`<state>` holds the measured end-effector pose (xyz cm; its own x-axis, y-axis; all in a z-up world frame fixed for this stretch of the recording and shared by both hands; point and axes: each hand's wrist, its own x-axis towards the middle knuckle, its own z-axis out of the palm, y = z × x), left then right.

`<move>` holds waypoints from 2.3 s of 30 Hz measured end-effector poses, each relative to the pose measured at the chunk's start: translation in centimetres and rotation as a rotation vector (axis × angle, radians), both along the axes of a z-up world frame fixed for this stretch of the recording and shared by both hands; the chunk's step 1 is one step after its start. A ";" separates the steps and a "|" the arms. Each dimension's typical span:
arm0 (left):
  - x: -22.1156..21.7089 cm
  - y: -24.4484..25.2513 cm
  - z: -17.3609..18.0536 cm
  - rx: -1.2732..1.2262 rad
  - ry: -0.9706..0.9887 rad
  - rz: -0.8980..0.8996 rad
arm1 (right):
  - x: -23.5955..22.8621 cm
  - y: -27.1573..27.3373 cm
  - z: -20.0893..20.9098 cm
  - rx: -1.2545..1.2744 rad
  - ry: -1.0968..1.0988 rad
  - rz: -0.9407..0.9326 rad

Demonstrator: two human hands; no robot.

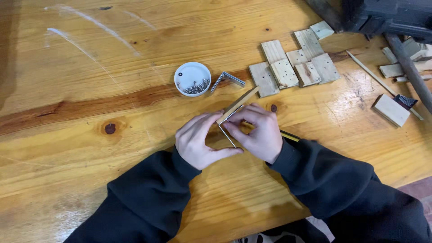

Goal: The person assembles small wooden blocks with metal L-brackets using a screwdriver. They pick up screws, align the brackets to the wood, and tighten the screws to secure the joints. The process is repeated for multiple blocks on a wooden workbench.

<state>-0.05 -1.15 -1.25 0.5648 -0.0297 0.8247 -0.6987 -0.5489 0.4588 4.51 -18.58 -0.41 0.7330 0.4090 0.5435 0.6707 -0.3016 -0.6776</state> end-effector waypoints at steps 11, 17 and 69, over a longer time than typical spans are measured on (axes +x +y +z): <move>0.1 -0.1 -2.2 0.021 0.088 0.074 | 0.1 0.7 -0.1 0.019 -0.084 -0.029; 0.2 0.0 -2.7 -0.054 0.194 0.055 | 0.4 0.3 -0.5 -0.059 -0.170 -0.002; 1.6 1.5 -4.5 -0.423 0.651 -0.174 | 1.4 -0.9 1.4 -0.081 -0.337 -0.044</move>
<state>1.52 0.33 -5.79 0.9533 0.0800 0.2912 -0.2780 -0.1444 0.9497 5.88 -19.51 0.99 0.5359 0.4330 0.7248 0.8378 -0.3792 -0.3929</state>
